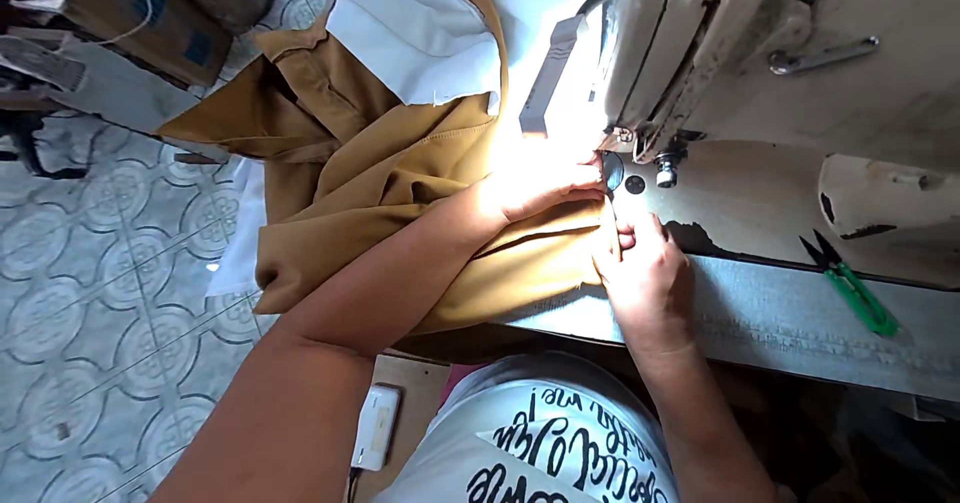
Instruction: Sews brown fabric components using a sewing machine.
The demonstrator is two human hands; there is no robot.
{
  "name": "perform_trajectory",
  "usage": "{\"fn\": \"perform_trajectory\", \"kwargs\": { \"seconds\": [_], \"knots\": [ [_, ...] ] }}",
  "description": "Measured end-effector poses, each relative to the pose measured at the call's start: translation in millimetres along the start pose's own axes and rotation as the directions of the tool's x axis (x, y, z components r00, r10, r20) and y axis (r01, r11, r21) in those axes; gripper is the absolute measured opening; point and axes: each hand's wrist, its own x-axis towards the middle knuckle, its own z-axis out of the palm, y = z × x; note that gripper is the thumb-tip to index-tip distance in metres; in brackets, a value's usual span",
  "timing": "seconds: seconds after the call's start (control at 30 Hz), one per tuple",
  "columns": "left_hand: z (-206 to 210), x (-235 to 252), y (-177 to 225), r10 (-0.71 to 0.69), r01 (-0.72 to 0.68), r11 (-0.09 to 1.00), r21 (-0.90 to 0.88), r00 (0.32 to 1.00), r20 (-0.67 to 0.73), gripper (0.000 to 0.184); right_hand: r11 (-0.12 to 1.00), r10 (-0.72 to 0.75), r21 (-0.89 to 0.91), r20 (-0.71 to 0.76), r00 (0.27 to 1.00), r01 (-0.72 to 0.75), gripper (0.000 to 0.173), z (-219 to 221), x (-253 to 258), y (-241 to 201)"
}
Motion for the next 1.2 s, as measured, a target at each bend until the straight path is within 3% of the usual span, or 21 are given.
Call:
{"fn": "perform_trajectory", "kwargs": {
  "seconds": [0.13, 0.17, 0.23, 0.4, 0.53, 0.63, 0.67, 0.73, 0.8, 0.87, 1.03, 1.2],
  "knots": [
    [-4, 2, 6, -0.208, 0.2, 0.919, -0.339, 0.978, 0.013, 0.018, 0.998, -0.017, 0.06, -0.042, 0.999, 0.02, 0.017, -1, -4, 5],
    [-5, 2, 6, -0.207, 0.196, 0.919, -0.343, 0.978, 0.003, 0.021, 0.996, -0.03, 0.078, -0.047, 0.998, 0.033, 0.018, -2, -6, 7],
    [-9, 0, 5, -0.105, 0.102, 0.983, -0.153, 0.994, -0.013, 0.026, 0.99, -0.061, 0.124, -0.044, 0.997, 0.066, 0.024, -3, -10, 8],
    [-10, -2, 2, -0.02, 0.026, 0.994, 0.105, 0.998, -0.053, 0.023, 0.984, -0.132, 0.114, -0.075, 0.988, 0.14, 0.019, 0, -17, 9],
    [-15, -2, 4, -0.135, 0.135, 0.991, 0.012, 0.991, 0.008, 0.026, 0.982, -0.172, 0.063, -0.091, 0.981, 0.178, 0.017, 6, -18, 9],
    [-26, 0, 5, -0.284, 0.299, 0.917, -0.264, 0.954, 0.097, 0.022, 0.983, -0.18, 0.019, -0.073, 0.981, 0.182, 0.015, 8, -19, 8],
    [-30, 1, 4, -0.252, 0.277, 0.924, -0.265, 0.96, 0.123, 0.02, 0.983, -0.183, 0.008, -0.063, 0.981, 0.184, 0.017, 8, -19, 7],
    [-39, 1, 0, -0.072, 0.089, 0.992, -0.087, 0.981, 0.181, 0.021, 0.98, -0.198, -0.013, -0.05, 0.979, 0.197, 0.019, 7, -19, 7],
    [-40, 2, 0, -0.024, 0.02, 1.0, 0.025, 0.978, 0.207, 0.027, 0.978, -0.205, -0.033, -0.03, 0.978, 0.204, 0.02, 6, -19, 7],
    [-34, 3, 3, -0.077, 0.064, 0.995, 0.077, 0.982, 0.173, 0.027, 0.977, -0.21, -0.046, -0.017, 0.977, 0.209, 0.021, 5, -19, 7],
    [-28, 6, 3, -0.162, 0.168, 0.985, -0.025, 0.972, 0.171, 0.014, 0.975, -0.219, -0.042, -0.009, 0.976, 0.219, 0.02, 4, -17, 7],
    [-32, 10, 9, -0.205, 0.211, 0.977, -0.012, 0.963, 0.175, 0.016, 0.973, -0.226, -0.038, -0.002, 0.974, 0.226, 0.019, 4, -16, 8]
  ]
}}
